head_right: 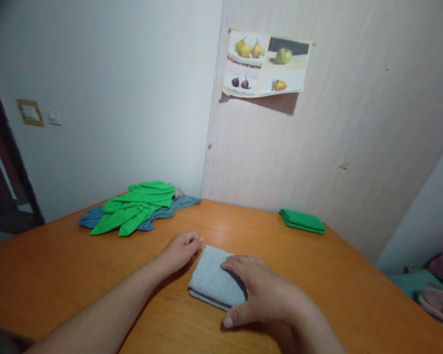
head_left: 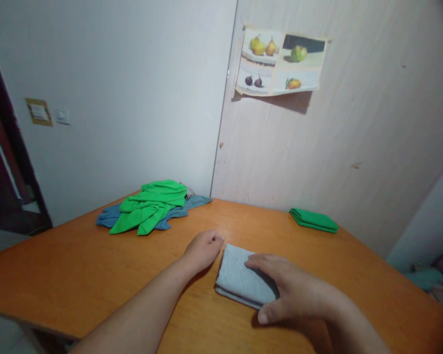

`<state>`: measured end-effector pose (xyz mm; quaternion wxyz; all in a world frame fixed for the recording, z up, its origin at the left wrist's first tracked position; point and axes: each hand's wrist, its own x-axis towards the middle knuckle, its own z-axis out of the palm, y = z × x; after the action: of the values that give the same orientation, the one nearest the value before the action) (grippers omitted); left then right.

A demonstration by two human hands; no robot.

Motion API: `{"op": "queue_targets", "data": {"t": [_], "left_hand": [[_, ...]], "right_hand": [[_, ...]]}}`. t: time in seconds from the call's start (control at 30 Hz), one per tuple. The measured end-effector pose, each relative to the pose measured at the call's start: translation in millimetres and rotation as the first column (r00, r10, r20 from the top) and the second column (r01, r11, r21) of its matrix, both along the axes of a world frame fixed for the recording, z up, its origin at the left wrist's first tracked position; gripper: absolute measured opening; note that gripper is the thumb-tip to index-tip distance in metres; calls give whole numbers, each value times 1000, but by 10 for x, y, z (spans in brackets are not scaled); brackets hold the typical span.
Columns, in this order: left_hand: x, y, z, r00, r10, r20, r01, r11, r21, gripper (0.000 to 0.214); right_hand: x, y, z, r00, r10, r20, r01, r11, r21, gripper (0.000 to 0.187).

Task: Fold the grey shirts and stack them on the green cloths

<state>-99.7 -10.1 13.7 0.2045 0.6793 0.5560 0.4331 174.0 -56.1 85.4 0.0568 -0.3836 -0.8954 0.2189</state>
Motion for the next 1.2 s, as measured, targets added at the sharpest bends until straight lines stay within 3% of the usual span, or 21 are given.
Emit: {"op": "queue_targets", "data": {"t": [0.07,0.13,0.23,0.33,0.47,0.57,0.67,0.8,0.9,1.07,1.2], "left_hand": [[-3,1,-16,1000,-9,14,10,1000,-25,36],[-5,1,-27,999,-21,26,23,998,-50,35],[-1,-7,-21,999,-34,34,37,995,-94,36],[15,-46,26,999,-26,17,29,987,-161,40],[52,-159,135,993,-96,-71,78,972,-224,50],[78,-262,204,976,-137,-168,93,964,-248,51],[92,-341,239,953,-177,-247,103,953,-286,51],[98,-397,263,931,-220,-290,130,945,-301,50],[113,-437,296,926,-237,-293,146,942,-303,51],[164,-515,356,923,-244,-297,157,945,-286,45],[210,-518,322,935,-225,-275,144,948,-284,40]], "right_hand": [[-51,-28,-29,1000,-6,18,4,998,58,92],[-101,-35,-25,999,-13,-32,16,996,88,72],[-130,21,18,983,-39,-180,46,998,40,44],[-84,181,20,921,-165,-353,178,984,3,30],[30,471,-103,728,-353,-588,427,904,-16,36],[97,646,-217,583,-431,-689,508,855,-105,40],[146,747,-293,455,-504,-734,508,824,-251,46],[175,820,-358,337,-589,-734,381,799,-466,54],[159,888,-430,307,-622,-720,383,774,-505,50],[166,1021,-614,275,-662,-697,512,715,-477,34],[307,1082,-721,337,-703,-627,629,663,-405,24]]}}
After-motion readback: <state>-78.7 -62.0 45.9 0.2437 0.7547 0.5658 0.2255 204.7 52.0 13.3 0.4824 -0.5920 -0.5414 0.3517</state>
